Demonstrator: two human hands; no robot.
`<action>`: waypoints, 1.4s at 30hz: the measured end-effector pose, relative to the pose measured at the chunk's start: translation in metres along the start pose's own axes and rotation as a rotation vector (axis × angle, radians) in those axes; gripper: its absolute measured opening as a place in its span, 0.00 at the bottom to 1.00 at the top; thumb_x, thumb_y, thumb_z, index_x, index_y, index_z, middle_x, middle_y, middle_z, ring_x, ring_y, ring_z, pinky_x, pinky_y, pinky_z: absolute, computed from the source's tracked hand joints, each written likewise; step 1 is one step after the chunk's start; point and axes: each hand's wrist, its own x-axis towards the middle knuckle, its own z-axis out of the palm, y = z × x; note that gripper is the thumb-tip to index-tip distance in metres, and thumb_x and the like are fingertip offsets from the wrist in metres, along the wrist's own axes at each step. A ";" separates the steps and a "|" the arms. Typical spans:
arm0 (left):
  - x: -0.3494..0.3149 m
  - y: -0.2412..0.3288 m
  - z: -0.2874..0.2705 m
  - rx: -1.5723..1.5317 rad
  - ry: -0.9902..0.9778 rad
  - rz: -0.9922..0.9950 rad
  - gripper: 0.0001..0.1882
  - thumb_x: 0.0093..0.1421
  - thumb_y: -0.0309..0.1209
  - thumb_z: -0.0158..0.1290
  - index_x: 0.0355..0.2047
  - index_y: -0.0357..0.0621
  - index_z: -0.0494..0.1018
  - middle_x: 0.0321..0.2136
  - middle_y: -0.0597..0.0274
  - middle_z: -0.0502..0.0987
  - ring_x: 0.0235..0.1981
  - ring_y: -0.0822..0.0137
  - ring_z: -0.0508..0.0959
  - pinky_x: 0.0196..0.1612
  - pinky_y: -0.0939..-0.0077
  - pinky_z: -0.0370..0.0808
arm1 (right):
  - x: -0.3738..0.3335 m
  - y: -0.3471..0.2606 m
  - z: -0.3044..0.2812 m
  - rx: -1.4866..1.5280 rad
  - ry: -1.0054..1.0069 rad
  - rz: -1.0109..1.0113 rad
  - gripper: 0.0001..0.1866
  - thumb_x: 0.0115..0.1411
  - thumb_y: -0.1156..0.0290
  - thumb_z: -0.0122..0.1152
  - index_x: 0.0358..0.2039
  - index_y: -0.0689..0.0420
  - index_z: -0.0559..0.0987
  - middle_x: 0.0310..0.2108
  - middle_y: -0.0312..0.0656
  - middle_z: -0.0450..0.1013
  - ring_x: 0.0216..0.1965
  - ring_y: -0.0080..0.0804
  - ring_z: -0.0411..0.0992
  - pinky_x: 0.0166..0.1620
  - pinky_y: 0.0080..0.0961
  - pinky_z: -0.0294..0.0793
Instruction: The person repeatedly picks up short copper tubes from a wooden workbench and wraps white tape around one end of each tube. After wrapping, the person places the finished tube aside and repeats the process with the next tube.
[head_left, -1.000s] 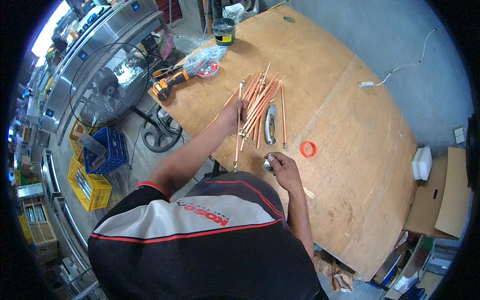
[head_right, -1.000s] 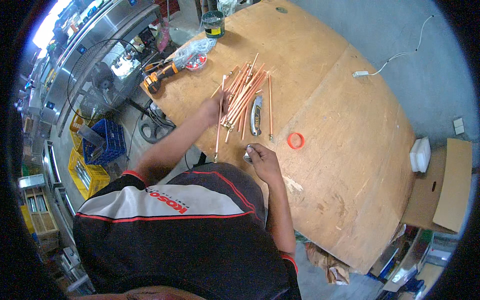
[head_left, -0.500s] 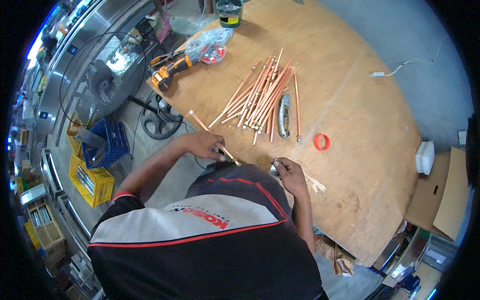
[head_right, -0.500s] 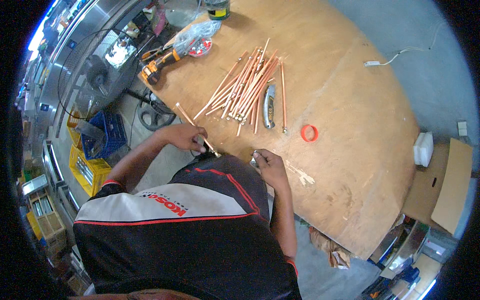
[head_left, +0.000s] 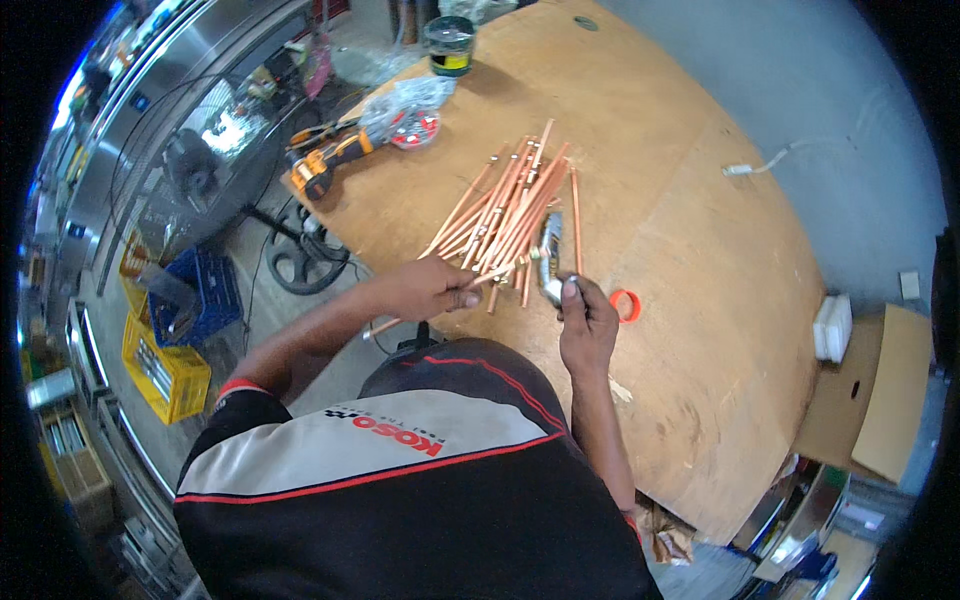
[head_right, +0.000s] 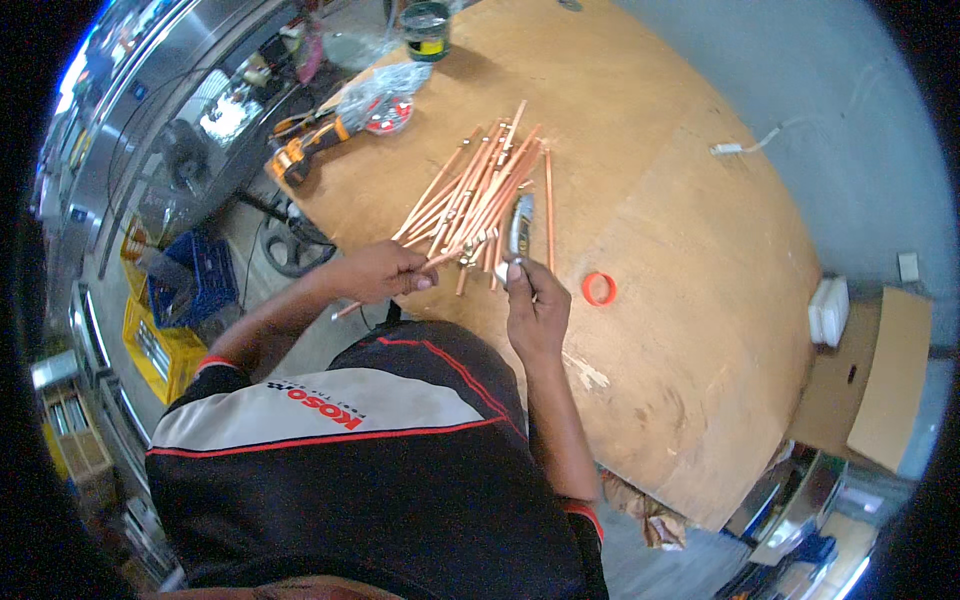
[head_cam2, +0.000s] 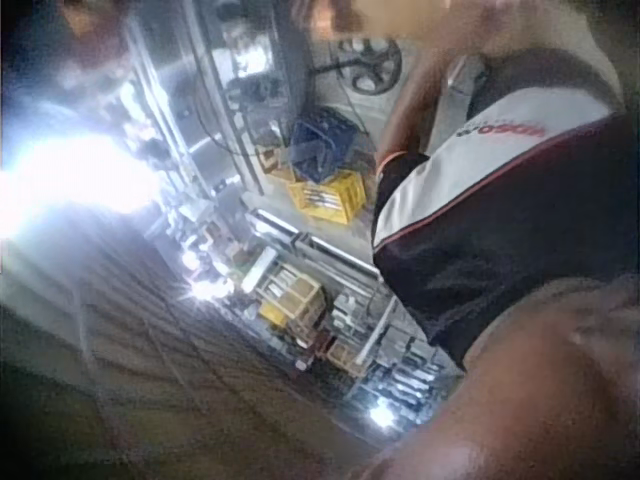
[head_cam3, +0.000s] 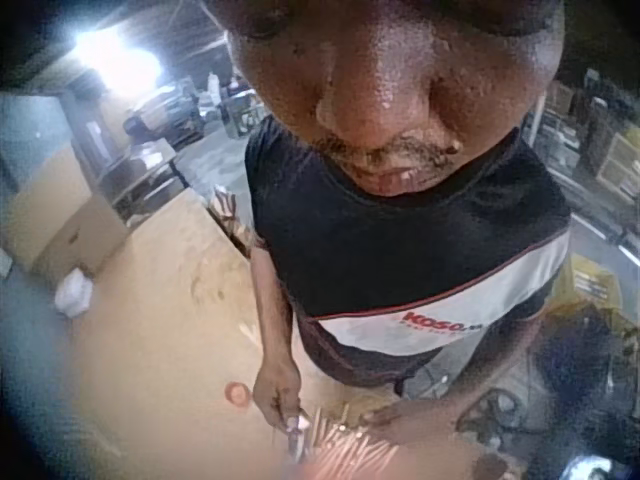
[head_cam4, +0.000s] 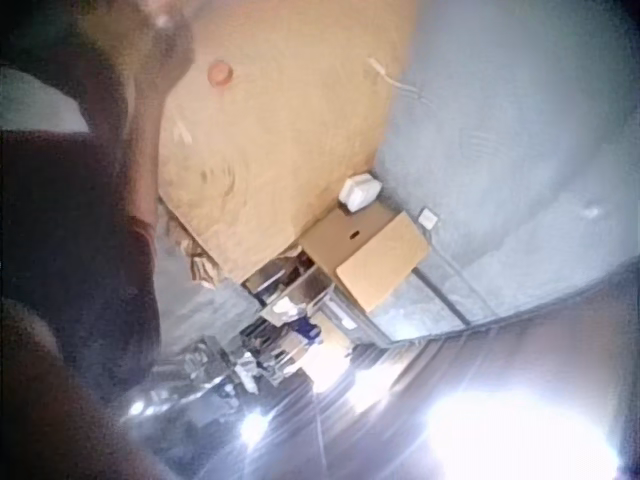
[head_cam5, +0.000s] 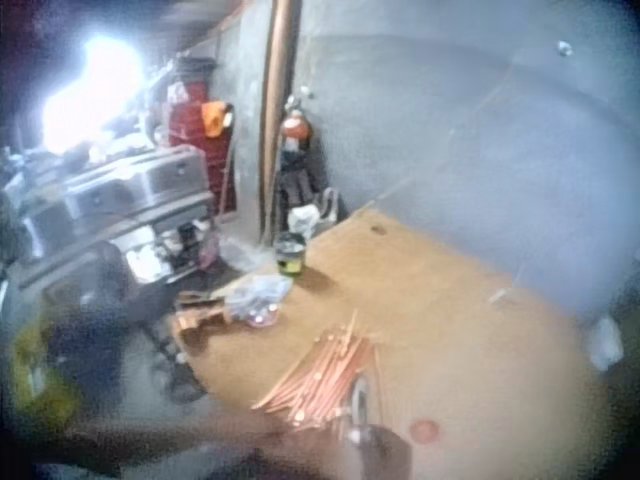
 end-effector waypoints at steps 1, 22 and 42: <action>0.006 0.006 0.009 -0.116 0.018 0.048 0.18 0.66 0.45 0.49 0.41 0.43 0.76 0.28 0.48 0.78 0.31 0.49 0.79 0.38 0.58 0.73 | 0.005 -0.002 -0.002 -0.002 0.026 -0.055 0.13 0.66 0.65 0.57 0.43 0.61 0.81 0.29 0.39 0.77 0.29 0.22 0.72 0.35 0.21 0.71; 0.059 0.071 0.035 -0.544 0.386 -0.030 0.14 0.66 0.34 0.51 0.45 0.37 0.73 0.24 0.58 0.76 0.25 0.68 0.75 0.31 0.72 0.72 | 0.003 -0.035 -0.019 -0.482 0.059 -0.524 0.11 0.57 0.71 0.63 0.42 0.55 0.83 0.22 0.41 0.70 0.26 0.38 0.70 0.35 0.33 0.67; 0.068 0.067 0.051 -0.645 0.352 0.030 0.15 0.64 0.30 0.56 0.49 0.36 0.73 0.34 0.61 0.78 0.34 0.73 0.77 0.37 0.77 0.75 | 0.008 -0.011 -0.019 -0.455 0.024 -0.440 0.20 0.56 0.70 0.64 0.50 0.51 0.81 0.22 0.41 0.68 0.24 0.38 0.68 0.31 0.34 0.66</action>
